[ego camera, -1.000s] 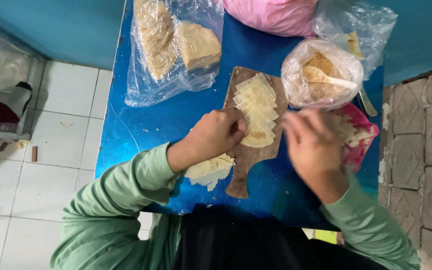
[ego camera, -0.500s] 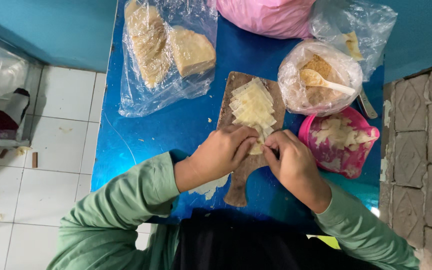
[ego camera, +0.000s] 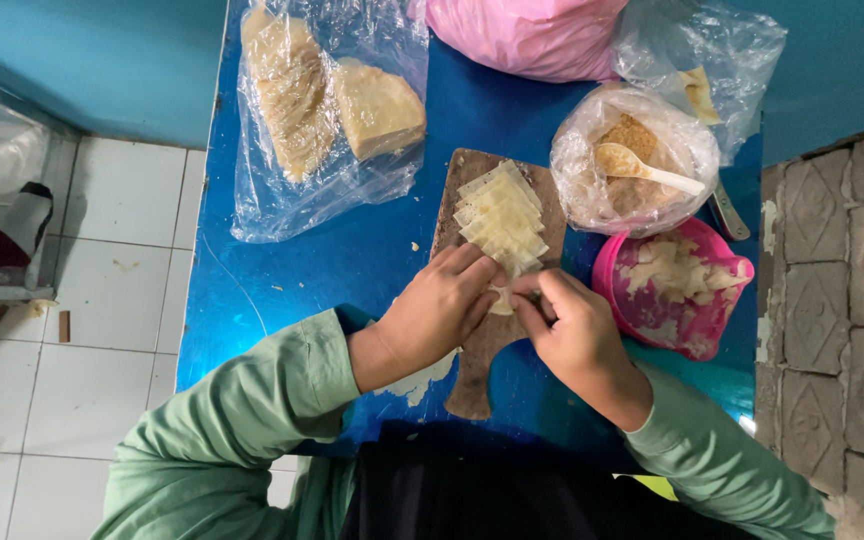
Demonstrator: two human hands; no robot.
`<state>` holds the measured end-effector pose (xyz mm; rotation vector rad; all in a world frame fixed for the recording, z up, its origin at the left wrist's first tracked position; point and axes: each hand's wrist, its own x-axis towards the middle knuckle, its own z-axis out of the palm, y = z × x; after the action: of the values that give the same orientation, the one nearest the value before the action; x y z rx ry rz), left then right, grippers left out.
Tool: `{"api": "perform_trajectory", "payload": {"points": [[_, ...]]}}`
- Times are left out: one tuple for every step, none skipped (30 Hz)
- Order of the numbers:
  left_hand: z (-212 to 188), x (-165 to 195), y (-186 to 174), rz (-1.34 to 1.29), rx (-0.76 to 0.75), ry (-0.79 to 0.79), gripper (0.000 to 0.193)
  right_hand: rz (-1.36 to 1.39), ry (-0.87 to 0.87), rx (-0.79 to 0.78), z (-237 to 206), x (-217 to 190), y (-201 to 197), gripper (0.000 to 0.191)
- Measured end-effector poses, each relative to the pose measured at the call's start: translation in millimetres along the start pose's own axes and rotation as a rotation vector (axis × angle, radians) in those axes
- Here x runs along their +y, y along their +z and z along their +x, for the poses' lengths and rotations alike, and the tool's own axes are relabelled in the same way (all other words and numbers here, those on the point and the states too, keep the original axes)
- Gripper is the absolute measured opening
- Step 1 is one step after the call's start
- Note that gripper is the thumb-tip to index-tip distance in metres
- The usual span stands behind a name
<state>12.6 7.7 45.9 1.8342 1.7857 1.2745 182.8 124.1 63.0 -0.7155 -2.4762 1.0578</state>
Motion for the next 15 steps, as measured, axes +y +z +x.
{"api": "perform_trajectory", "payload": {"points": [[0,0,0,0.011,0.004,0.017,0.022,-0.011,-0.045,0.012,0,-1,1,0.014],[-1,-1,0,0.026,-0.015,0.015,0.021,-0.023,-0.090,0.023,1,-1,1,0.014],[-2,-1,1,0.042,-0.034,0.013,0.020,-0.022,-0.087,0.014,2,-3,1,0.015],[-2,-2,1,0.058,-0.052,0.011,0.019,-0.021,-0.085,0.006,3,-4,0,0.015],[-3,-3,2,0.087,-0.064,0.017,0.020,-0.020,-0.082,-0.004,3,-6,-1,0.016],[-3,-3,3,0.115,-0.076,0.024,0.022,-0.089,-0.141,0.007,4,-9,-2,0.016],[-3,-4,4,0.144,-0.089,0.030,0.023,-0.159,-0.201,0.018,5,-11,-4,0.017],[-3,-5,4,0.170,-0.101,0.036,0.024,-0.228,-0.260,0.029,6,-14,-5,0.017],[-2,-6,3,0.196,-0.113,0.043,0.024,-0.254,-0.285,0.014,5,-17,-8,0.020],[-2,-6,3,0.222,-0.125,0.049,0.025,-0.280,-0.310,-0.001,3,-19,-11,0.023],[-1,-6,2,0.239,-0.147,0.049,0.026,-0.306,-0.334,-0.016,2,-21,-14,0.027],[-1,-6,2,0.256,-0.168,0.048,0.027,-0.327,-0.342,-0.015,2,-22,-15,0.025],[-1,-5,1,0.273,-0.189,0.047,0.029,-0.347,-0.350,-0.015,1,-23,-15,0.022],[-1,-5,0,0.263,-0.183,0.057,0.030,-0.367,-0.357,-0.014,1,-22,-15,0.020],[0,-4,-1,0.253,-0.177,0.067,0.032,-0.336,-0.352,-0.001,1,-21,-14,0.017]]}}
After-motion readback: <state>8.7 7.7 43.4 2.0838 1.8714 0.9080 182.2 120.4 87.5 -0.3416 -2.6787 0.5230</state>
